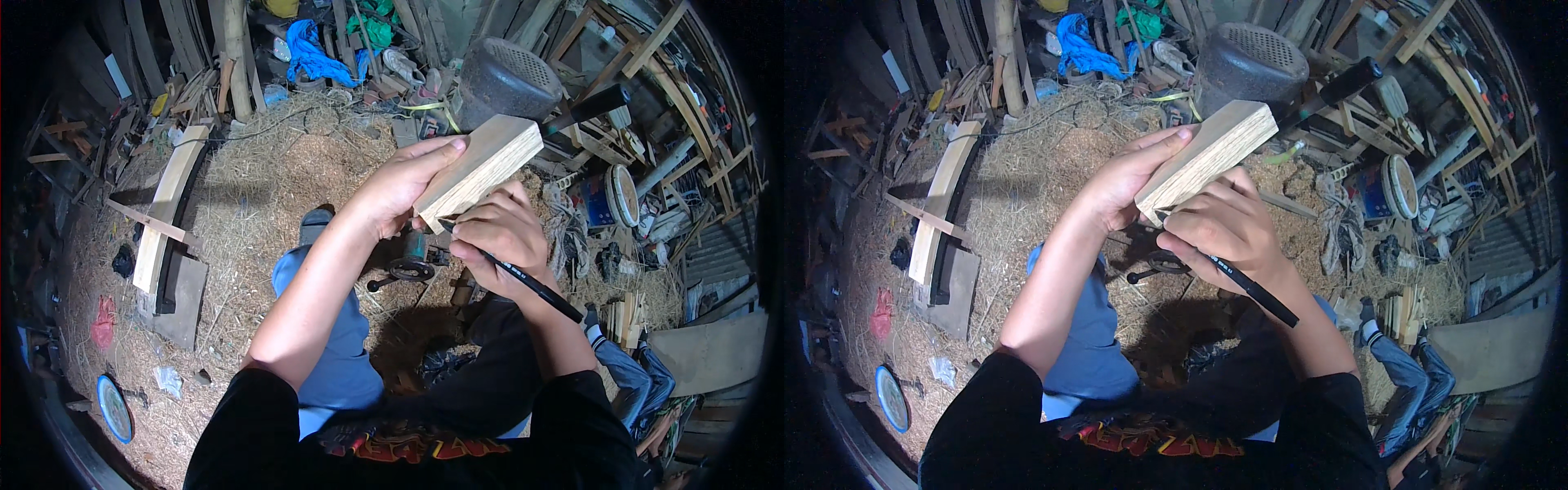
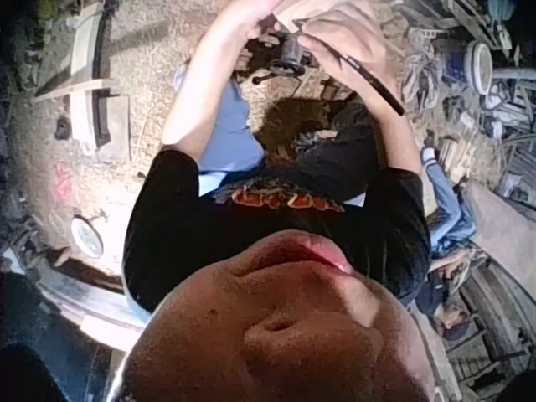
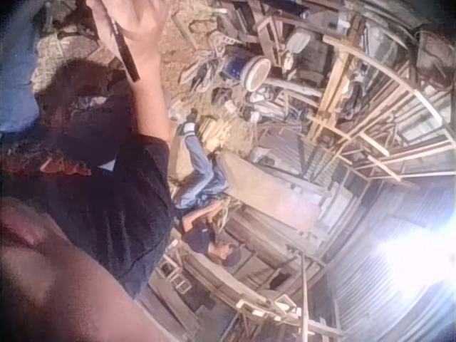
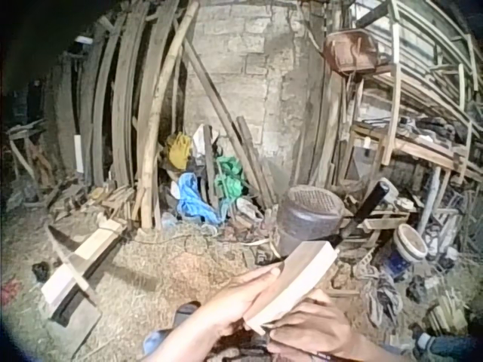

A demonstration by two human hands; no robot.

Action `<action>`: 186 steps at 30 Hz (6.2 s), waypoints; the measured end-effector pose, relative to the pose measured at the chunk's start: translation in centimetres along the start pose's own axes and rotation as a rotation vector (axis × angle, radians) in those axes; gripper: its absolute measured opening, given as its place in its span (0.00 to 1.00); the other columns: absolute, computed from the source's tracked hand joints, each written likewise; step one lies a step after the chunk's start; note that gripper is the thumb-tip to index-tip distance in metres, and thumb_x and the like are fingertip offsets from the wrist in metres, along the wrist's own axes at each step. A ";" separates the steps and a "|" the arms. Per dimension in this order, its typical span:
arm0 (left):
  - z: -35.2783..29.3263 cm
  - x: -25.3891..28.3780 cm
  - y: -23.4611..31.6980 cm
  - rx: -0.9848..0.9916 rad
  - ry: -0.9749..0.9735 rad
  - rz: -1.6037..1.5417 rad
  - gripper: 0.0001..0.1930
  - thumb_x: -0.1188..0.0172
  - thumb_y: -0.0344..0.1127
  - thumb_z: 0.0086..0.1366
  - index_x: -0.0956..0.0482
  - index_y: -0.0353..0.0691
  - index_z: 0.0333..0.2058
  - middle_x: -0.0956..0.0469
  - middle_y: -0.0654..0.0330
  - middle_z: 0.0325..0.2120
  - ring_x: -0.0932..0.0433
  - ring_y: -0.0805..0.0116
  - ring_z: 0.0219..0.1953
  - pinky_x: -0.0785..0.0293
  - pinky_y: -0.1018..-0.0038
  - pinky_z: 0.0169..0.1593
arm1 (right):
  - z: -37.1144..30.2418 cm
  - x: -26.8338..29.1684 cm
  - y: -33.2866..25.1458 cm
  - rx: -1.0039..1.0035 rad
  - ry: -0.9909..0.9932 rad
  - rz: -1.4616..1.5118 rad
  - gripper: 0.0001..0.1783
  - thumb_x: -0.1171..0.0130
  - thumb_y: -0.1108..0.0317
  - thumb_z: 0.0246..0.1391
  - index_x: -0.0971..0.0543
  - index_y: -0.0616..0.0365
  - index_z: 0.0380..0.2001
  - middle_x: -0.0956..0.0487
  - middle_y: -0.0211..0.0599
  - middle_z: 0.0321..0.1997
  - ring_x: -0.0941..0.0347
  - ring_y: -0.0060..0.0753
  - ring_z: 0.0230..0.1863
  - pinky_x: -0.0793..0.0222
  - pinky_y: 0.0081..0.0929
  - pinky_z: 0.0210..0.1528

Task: The person marks a line on a piece of wood using a pen and then places the wood into a stationary machining tool, rotating a hand wheel to adjust the tool's position.

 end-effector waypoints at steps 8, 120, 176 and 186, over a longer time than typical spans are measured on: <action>0.1 0.2 0.0 -0.024 0.006 0.016 0.29 0.45 0.49 0.75 0.31 0.35 0.65 0.20 0.50 0.51 0.17 0.67 0.50 0.18 0.72 0.50 | -0.2 0.1 -0.1 -0.011 -0.012 0.002 0.11 0.34 0.62 0.61 0.24 0.54 0.37 0.18 0.34 0.29 0.22 0.39 0.30 0.32 0.41 0.44; 0.1 0.0 0.0 0.007 0.058 -0.009 0.27 0.46 0.50 0.75 0.29 0.38 0.64 0.18 0.56 0.49 0.16 0.72 0.46 0.18 0.77 0.48 | -3.0 8.3 6.7 -0.331 0.364 -0.288 0.05 0.34 0.70 0.58 0.21 0.55 0.34 0.18 0.34 0.32 0.27 0.37 0.31 0.36 0.34 0.43; -2.6 -2.6 -9.1 0.239 -0.044 0.050 0.32 0.50 0.64 0.70 0.28 0.46 0.60 0.16 0.56 0.35 0.18 0.68 0.24 0.27 0.76 0.21 | -45.3 -6.6 10.0 -1.447 -0.664 -0.240 0.26 0.36 0.52 0.57 0.21 0.60 0.52 0.16 0.55 0.46 0.19 0.59 0.48 0.23 0.50 0.49; -1.3 -4.6 -14.5 0.383 0.075 0.114 0.32 0.52 0.64 0.69 0.28 0.42 0.56 0.22 0.58 0.33 0.20 0.68 0.30 0.21 0.68 0.32 | -50.6 -11.9 5.5 -1.283 -1.229 -0.128 0.31 0.41 0.41 0.58 0.19 0.51 0.55 0.16 0.47 0.52 0.21 0.52 0.55 0.25 0.44 0.56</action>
Point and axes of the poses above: each hand's wrist, its own z-axis towards the middle knuckle, its own x-axis out of the back of the hand, y = z × x, the point moved 8 cm from there along z, towards the middle knuckle
